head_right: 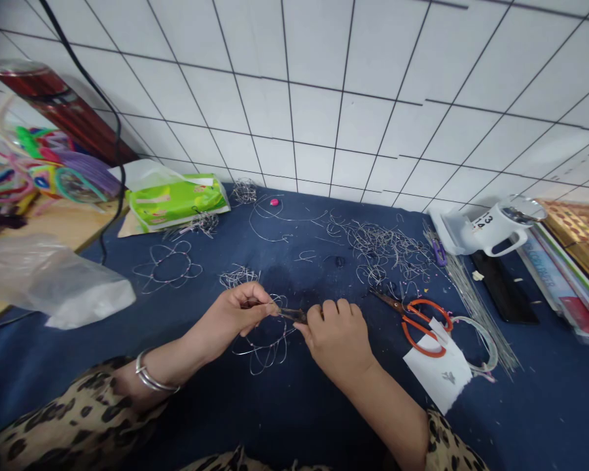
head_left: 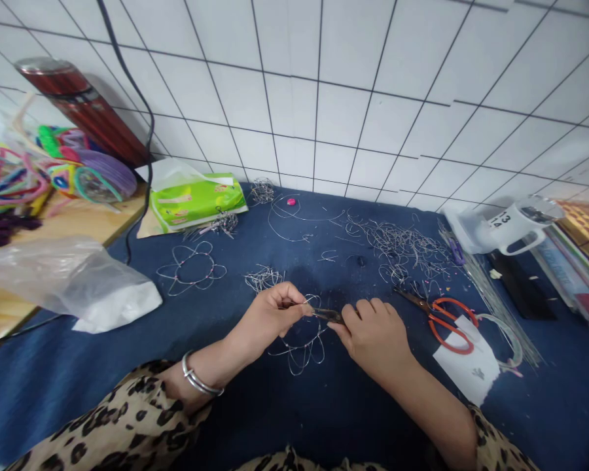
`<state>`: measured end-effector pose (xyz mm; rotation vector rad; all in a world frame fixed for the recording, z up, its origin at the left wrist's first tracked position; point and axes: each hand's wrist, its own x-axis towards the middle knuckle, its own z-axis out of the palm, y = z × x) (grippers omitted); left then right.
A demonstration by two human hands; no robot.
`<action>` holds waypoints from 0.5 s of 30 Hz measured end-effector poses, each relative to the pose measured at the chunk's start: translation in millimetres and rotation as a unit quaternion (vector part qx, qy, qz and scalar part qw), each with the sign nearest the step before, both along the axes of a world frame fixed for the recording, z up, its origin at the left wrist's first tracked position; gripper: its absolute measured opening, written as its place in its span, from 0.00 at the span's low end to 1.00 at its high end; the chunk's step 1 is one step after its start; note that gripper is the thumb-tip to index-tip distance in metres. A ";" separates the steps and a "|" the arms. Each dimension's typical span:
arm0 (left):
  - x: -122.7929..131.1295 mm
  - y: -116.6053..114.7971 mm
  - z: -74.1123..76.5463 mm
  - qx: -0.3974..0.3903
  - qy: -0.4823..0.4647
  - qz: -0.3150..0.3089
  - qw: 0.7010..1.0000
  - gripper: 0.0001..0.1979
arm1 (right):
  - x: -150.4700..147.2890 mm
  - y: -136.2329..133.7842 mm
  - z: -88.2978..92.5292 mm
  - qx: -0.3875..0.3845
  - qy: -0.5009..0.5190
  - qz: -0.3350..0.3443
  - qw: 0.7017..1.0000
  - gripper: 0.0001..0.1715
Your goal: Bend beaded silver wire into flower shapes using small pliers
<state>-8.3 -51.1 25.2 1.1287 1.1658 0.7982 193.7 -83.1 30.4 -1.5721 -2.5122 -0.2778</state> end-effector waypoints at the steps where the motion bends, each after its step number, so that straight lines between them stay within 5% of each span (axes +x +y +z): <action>1: -0.2 -0.2 -0.9 -0.003 -0.005 0.003 1.000 0.06 | -0.1 0.0 0.3 0.000 0.000 0.000 1.000 0.19; 15: 0.5 -0.6 -7.6 -0.050 -0.051 0.046 0.996 0.08 | -4.7 -2.5 -1.5 0.012 -0.036 -0.003 0.999 0.20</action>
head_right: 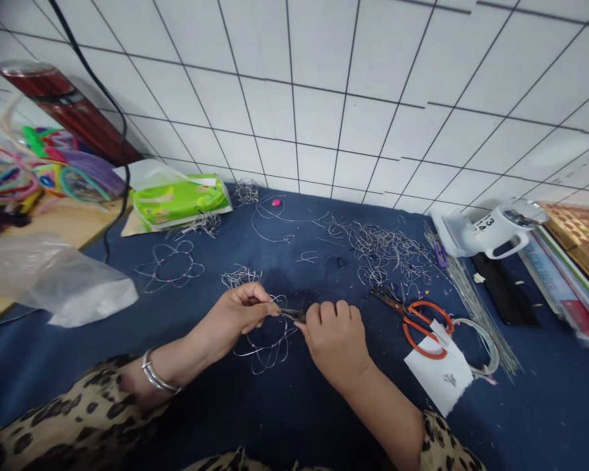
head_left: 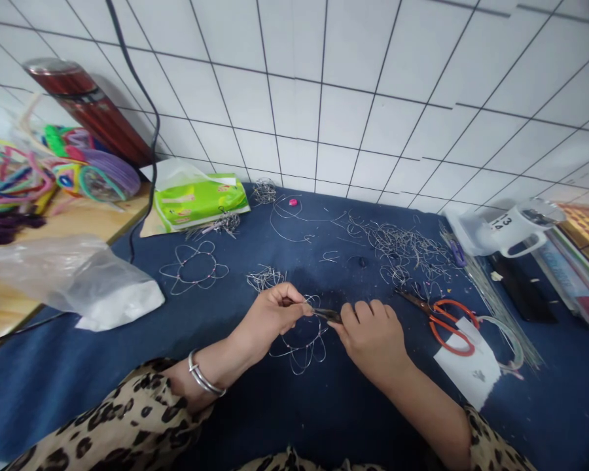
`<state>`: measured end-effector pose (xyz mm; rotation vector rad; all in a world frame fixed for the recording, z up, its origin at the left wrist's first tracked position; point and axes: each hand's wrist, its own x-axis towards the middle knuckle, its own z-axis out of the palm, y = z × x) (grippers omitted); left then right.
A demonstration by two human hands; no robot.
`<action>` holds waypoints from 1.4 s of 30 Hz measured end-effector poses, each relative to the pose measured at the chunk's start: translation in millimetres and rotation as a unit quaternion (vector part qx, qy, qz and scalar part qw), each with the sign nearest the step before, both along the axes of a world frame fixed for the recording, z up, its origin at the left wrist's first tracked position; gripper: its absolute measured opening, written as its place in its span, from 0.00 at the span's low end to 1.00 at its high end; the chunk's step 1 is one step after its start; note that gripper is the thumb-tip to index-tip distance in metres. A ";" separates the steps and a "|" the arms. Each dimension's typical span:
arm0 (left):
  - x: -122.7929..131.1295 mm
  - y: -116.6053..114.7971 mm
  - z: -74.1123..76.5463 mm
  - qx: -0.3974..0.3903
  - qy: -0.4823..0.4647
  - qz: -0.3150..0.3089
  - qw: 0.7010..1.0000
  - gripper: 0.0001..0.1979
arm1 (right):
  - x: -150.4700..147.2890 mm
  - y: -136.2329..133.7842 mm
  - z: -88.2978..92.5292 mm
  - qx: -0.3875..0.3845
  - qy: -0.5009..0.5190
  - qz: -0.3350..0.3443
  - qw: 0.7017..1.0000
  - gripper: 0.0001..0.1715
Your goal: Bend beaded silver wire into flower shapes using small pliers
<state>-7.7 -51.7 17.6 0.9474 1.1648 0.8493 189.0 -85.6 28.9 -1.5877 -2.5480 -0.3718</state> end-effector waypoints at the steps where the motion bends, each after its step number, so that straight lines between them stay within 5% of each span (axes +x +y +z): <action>1: 0.1 0.0 -0.2 -0.003 -0.004 0.002 1.000 0.08 | -0.2 0.0 -0.2 0.003 -0.001 0.001 1.000 0.21; 42: 8.9 -5.1 0.5 -0.003 -0.050 0.068 0.996 0.07 | -6.6 3.6 9.0 0.018 -0.008 -0.020 1.000 0.19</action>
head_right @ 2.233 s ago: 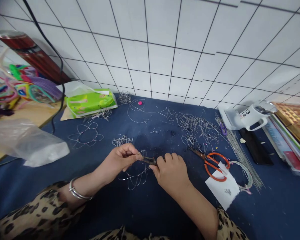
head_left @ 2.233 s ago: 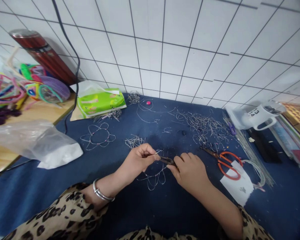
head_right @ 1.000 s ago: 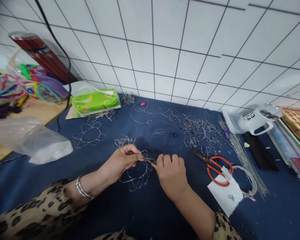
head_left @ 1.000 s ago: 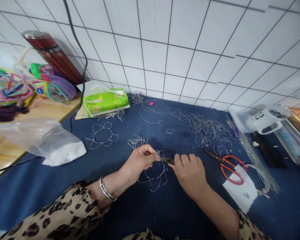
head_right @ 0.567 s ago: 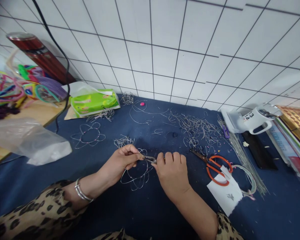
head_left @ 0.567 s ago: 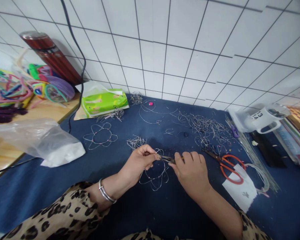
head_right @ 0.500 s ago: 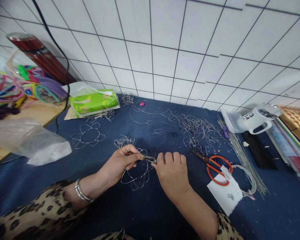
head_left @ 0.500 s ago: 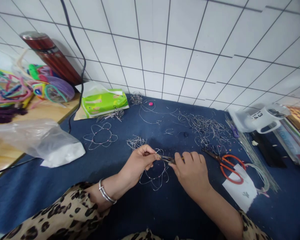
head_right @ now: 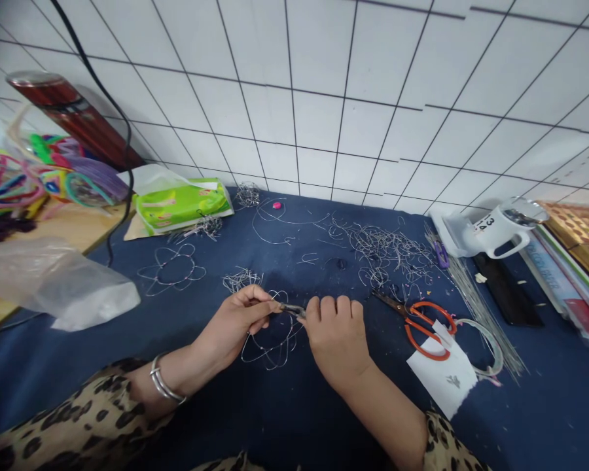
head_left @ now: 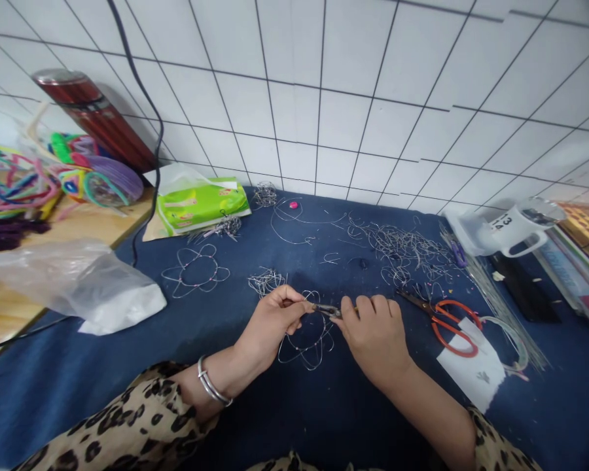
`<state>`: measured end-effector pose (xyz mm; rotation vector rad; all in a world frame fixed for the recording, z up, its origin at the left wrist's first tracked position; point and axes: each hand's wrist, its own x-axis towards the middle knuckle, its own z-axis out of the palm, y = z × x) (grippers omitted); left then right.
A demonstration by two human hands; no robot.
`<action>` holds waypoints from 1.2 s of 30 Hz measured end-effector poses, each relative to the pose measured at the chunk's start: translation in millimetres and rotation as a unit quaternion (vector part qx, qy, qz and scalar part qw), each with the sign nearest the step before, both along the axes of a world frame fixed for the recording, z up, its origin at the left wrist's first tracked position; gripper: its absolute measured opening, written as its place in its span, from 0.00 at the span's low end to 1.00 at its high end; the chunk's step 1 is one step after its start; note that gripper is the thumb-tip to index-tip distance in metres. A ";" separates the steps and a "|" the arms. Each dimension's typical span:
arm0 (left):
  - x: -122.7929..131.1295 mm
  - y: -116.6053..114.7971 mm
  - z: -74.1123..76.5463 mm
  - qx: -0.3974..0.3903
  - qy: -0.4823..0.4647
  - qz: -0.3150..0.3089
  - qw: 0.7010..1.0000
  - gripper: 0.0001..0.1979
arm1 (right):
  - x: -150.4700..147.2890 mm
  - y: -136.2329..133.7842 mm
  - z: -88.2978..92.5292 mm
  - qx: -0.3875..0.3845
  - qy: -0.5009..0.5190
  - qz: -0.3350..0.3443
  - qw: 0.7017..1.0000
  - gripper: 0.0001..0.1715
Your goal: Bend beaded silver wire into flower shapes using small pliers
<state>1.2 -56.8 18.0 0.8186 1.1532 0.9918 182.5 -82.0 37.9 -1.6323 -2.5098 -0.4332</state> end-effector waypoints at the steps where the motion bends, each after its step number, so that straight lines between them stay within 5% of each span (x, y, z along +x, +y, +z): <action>1: 0.0 0.2 -1.3 0.001 0.000 0.000 1.000 0.07 | -0.1 0.2 -0.5 0.002 -0.001 0.000 1.000 0.19; 36: -1.5 6.0 -5.0 -0.029 -0.069 0.009 0.997 0.05 | -0.5 3.6 -16.4 0.064 -0.017 0.008 0.998 0.19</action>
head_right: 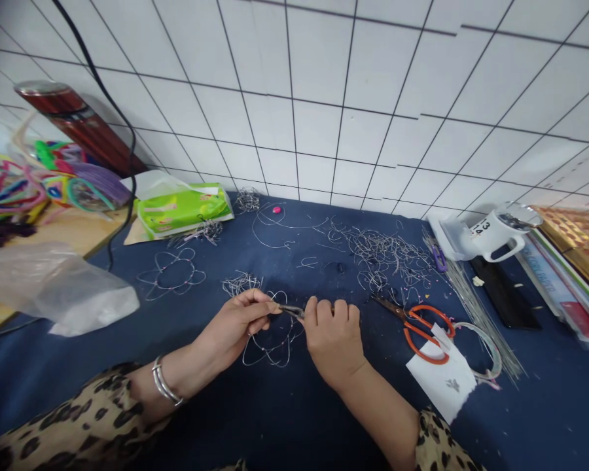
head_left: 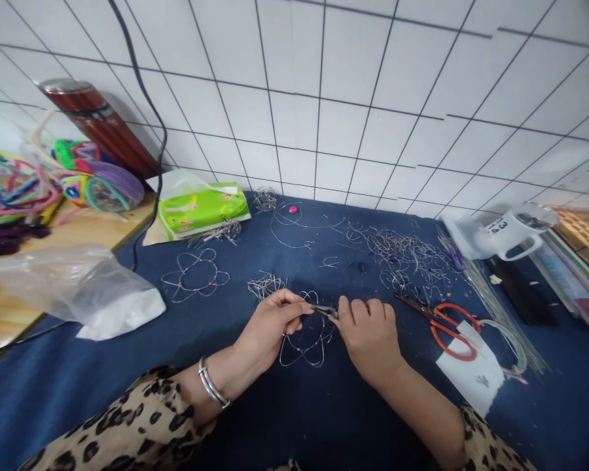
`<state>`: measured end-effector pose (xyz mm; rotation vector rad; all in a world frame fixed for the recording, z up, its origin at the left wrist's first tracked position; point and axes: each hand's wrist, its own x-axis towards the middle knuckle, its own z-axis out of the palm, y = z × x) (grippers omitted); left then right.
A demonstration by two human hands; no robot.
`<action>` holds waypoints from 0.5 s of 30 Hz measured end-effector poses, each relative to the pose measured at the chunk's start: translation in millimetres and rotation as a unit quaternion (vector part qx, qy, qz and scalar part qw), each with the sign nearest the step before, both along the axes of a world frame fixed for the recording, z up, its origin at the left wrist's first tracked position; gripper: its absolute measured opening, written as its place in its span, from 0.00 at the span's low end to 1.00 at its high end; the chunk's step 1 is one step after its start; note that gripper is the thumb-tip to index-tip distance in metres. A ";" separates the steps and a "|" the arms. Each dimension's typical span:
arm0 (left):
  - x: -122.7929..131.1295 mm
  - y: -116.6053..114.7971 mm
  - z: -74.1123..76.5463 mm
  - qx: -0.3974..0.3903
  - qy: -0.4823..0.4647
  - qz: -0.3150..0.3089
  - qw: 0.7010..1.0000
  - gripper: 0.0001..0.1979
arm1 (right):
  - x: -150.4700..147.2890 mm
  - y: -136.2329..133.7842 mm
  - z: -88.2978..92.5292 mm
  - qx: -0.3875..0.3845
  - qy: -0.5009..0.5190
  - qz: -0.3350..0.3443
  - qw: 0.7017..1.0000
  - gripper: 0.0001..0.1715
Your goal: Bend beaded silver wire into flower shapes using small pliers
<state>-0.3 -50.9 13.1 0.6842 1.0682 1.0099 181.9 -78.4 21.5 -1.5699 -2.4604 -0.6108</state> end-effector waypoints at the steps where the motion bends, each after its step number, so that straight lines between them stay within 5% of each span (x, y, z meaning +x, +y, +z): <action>1: -0.1 0.1 -0.1 0.000 -0.001 -0.001 1.000 0.05 | 0.3 0.1 -0.5 0.001 0.000 0.003 1.000 0.20; 15: -0.9 0.1 -0.4 -0.008 -0.016 -0.004 1.000 0.06 | 1.4 0.6 -3.0 0.001 0.012 0.015 1.000 0.19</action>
